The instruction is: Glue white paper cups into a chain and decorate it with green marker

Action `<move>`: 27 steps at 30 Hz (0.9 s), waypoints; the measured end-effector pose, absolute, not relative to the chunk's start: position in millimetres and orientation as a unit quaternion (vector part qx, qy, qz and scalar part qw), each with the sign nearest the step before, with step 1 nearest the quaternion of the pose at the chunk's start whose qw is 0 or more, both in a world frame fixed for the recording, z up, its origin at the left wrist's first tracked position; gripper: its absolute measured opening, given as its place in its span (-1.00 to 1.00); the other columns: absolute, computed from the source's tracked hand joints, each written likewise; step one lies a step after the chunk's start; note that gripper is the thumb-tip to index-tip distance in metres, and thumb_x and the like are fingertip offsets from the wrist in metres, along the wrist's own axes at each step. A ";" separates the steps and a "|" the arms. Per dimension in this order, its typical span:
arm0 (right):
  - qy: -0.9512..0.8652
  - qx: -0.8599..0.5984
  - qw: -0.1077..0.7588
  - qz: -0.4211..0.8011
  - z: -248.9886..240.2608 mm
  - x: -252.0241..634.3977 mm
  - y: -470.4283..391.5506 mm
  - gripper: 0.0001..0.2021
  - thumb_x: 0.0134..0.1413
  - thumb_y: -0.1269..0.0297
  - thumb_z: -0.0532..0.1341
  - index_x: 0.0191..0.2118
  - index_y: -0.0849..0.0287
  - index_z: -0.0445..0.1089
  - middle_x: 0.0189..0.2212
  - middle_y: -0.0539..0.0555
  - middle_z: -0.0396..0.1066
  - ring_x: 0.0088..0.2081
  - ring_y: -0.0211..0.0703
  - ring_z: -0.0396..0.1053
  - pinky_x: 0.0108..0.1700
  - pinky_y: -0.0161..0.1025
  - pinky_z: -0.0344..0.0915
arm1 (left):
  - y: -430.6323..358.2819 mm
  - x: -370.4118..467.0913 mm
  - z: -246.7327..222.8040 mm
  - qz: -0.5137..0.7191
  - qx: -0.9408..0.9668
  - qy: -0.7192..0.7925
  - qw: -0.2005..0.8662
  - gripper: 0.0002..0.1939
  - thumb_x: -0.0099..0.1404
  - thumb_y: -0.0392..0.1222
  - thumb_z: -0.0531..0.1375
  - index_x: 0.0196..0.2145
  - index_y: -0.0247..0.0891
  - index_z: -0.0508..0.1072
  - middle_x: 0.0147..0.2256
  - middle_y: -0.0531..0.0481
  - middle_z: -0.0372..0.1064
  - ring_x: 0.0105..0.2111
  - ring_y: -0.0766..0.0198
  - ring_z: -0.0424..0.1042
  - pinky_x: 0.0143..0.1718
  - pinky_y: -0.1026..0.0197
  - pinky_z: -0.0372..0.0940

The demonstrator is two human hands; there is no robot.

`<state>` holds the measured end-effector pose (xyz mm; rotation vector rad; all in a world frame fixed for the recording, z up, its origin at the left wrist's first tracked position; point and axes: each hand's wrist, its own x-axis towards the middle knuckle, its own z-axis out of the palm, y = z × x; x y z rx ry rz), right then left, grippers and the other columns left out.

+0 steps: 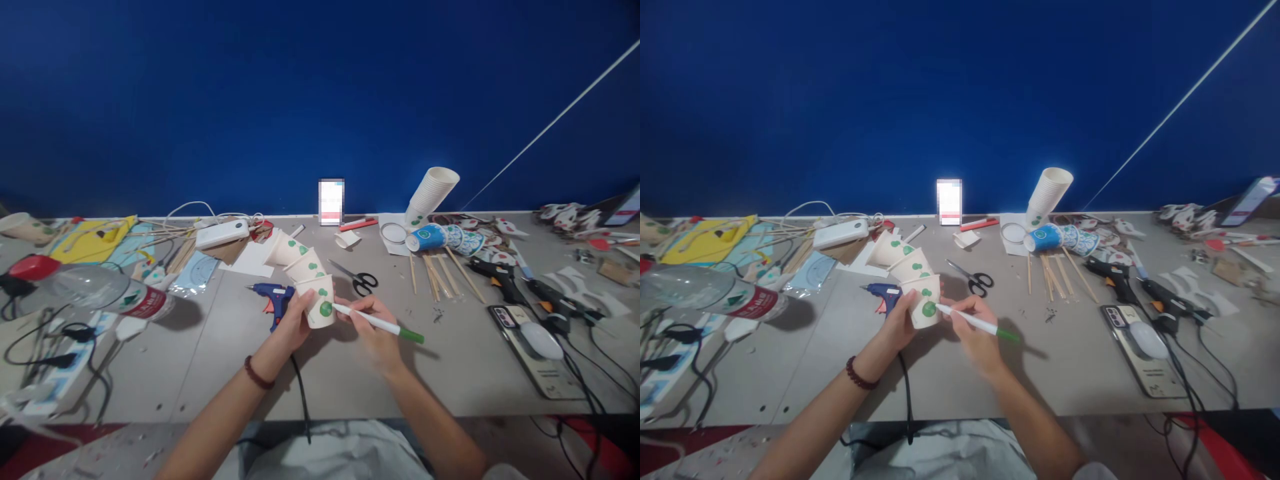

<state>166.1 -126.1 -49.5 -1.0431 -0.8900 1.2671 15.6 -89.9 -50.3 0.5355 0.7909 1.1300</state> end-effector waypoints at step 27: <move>-0.392 -0.434 0.589 0.558 -44.0 168.1 -126.0 -0.85 -0.07 0.24 0.33 -0.47 0.07 0.34 -0.51 -0.02 0.49 -0.14 0.05 0.56 -0.06 -0.05 0.42 | -89.0 14.0 -59.8 0.522 0.241 0.345 0.742 -0.45 0.03 0.08 0.37 -0.13 -0.37 0.52 -0.17 -0.19 0.54 -0.19 0.02 0.51 -0.17 0.07 0.39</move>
